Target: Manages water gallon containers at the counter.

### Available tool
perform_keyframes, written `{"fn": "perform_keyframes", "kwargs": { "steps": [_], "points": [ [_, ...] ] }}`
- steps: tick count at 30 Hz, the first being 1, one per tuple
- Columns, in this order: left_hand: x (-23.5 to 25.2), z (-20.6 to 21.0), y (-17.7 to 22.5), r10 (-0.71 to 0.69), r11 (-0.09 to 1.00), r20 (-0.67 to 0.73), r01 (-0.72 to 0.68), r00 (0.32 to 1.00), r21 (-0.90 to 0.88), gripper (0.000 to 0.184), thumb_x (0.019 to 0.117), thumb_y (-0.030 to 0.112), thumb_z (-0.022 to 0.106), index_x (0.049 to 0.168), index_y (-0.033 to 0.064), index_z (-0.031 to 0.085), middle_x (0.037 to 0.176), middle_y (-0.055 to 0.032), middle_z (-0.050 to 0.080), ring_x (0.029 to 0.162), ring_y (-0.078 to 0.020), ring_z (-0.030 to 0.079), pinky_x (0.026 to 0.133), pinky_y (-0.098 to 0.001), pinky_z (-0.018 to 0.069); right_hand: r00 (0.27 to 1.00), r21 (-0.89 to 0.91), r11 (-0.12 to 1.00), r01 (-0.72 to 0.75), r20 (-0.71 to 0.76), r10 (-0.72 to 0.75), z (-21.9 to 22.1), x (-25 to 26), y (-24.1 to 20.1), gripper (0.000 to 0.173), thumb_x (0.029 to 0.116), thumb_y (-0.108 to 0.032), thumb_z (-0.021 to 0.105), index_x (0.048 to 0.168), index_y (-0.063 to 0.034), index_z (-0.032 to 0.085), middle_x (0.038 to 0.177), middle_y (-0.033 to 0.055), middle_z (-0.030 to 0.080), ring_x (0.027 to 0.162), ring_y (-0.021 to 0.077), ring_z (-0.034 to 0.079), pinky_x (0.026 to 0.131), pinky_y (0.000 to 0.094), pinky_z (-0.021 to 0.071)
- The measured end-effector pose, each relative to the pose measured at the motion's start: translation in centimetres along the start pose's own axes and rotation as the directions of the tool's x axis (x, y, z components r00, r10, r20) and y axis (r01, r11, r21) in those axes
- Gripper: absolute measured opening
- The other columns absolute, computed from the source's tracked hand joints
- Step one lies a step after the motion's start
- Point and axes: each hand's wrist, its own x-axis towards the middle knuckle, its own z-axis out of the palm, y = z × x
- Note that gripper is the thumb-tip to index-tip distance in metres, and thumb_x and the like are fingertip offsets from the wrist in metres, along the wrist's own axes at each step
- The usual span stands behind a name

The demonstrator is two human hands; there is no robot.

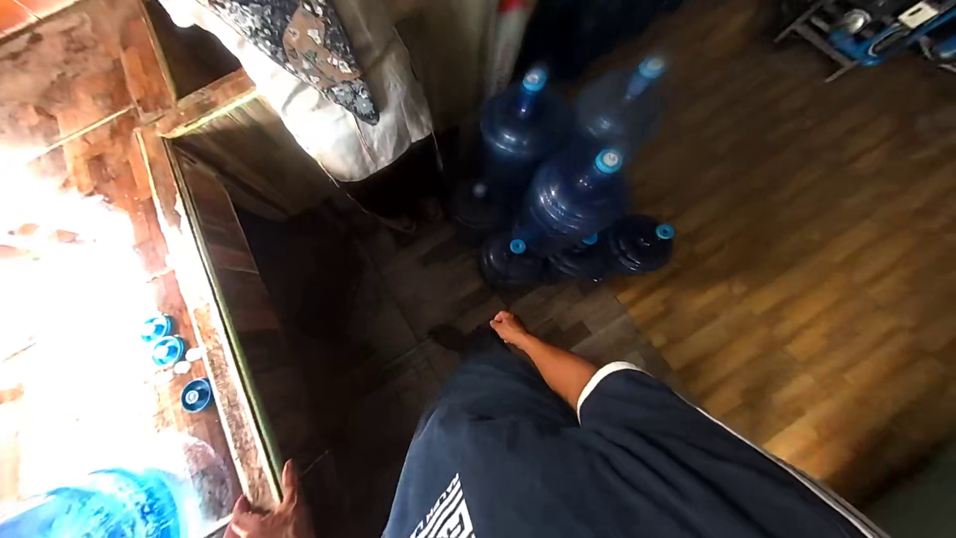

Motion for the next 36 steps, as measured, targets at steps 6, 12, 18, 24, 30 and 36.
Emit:
{"fn": "perform_keyframes", "kwargs": {
  "steps": [6, 12, 18, 24, 30, 36],
  "points": [
    [-0.4, -0.3, 0.2, -0.011, 0.997, 0.013, 0.012, 1.0, -0.073, 0.084, 0.0833, 0.061, 0.074, 0.136, -0.0026, 0.059, 0.134, -0.0319, 0.058, 0.133, -0.0482, 0.05, 0.115, -0.057, 0.0348, 0.997, 0.031, 0.998, -0.061, -0.039, 0.062, 0.5, -1.4, 6.7, 0.043, 0.1075, -0.031, 0.05, 0.137, 0.0001, 0.055, 0.124, 0.0248, 0.064, 0.101, 0.0336, 0.069, 0.089, 0.0491, 0.0558],
    [-0.8, -0.8, 0.8, -0.042, 0.993, 0.012, 0.043, 0.999, -0.111, 0.082, 0.0831, 0.06, 0.075, 0.137, 0.0003, 0.06, 0.139, -0.0308, 0.055, 0.137, -0.047, 0.046, 0.117, -0.0567, 0.0329, 0.989, -0.054, 0.988, -0.144, -0.031, 0.142, 0.5, -3.3, 14.0, 0.044, 0.1065, -0.029, 0.051, 0.135, 0.0042, 0.056, 0.131, 0.0271, 0.062, 0.116, 0.0371, 0.065, 0.099, 0.053, 0.0516],
    [-0.7, 0.0, 0.1, -0.024, 0.985, -0.031, 0.018, 0.999, -0.172, 0.079, 0.0835, 0.061, 0.074, 0.133, 0.0005, 0.064, 0.135, -0.0291, 0.058, 0.136, -0.0447, 0.048, 0.117, -0.0545, 0.0321, 0.989, -0.116, 0.982, -0.146, -0.034, 0.143, 0.1, -5.7, 15.3, 0.045, 0.107, -0.031, 0.05, 0.134, 0.0039, 0.058, 0.137, 0.0261, 0.06, 0.128, 0.0369, 0.059, 0.107, 0.0531, 0.0469],
    [-0.7, 0.4, -0.2, -0.001, 0.987, -0.049, -0.006, 0.999, -0.159, 0.077, 0.0854, 0.062, 0.071, 0.134, 0.003, 0.064, 0.136, -0.028, 0.058, 0.136, -0.0441, 0.049, 0.117, -0.0561, 0.0313, 0.994, -0.108, 0.989, -0.106, -0.04, 0.102, -0.3, -5.9, 14.6, 0.044, 0.1073, -0.032, 0.05, 0.134, 0.0028, 0.057, 0.129, 0.0254, 0.063, 0.114, 0.0356, 0.066, 0.099, 0.0516, 0.0523],
    [-0.6, 0.7, -0.4, 0.005, 0.988, -0.11, -0.022, 0.994, -0.155, 0.073, 0.0853, 0.063, 0.072, 0.129, 0.0041, 0.068, 0.131, -0.0264, 0.062, 0.132, -0.0438, 0.051, 0.115, -0.0557, 0.0331, 0.996, -0.109, 0.991, -0.08, -0.035, 0.076, -0.8, -5.6, 13.0, 0.043, 0.1069, -0.031, 0.051, 0.135, 0.0011, 0.056, 0.126, 0.0247, 0.064, 0.109, 0.0357, 0.068, 0.095, 0.051, 0.0539],
    [-0.5, 0.5, -0.2, -0.036, 0.985, -0.089, 0.02, 0.995, -0.17, 0.076, 0.0839, 0.063, 0.073, 0.132, 0.0044, 0.067, 0.133, -0.0273, 0.06, 0.132, -0.0453, 0.051, 0.114, -0.0578, 0.0339, 0.998, -0.282, 0.958, -0.056, 0.015, 0.063, -1.4, -3.9, 11.1, 0.044, 0.1064, -0.031, 0.052, 0.134, 0.0029, 0.059, 0.136, 0.0256, 0.061, 0.128, 0.0361, 0.059, 0.108, 0.0526, 0.0463]
  ]
}}
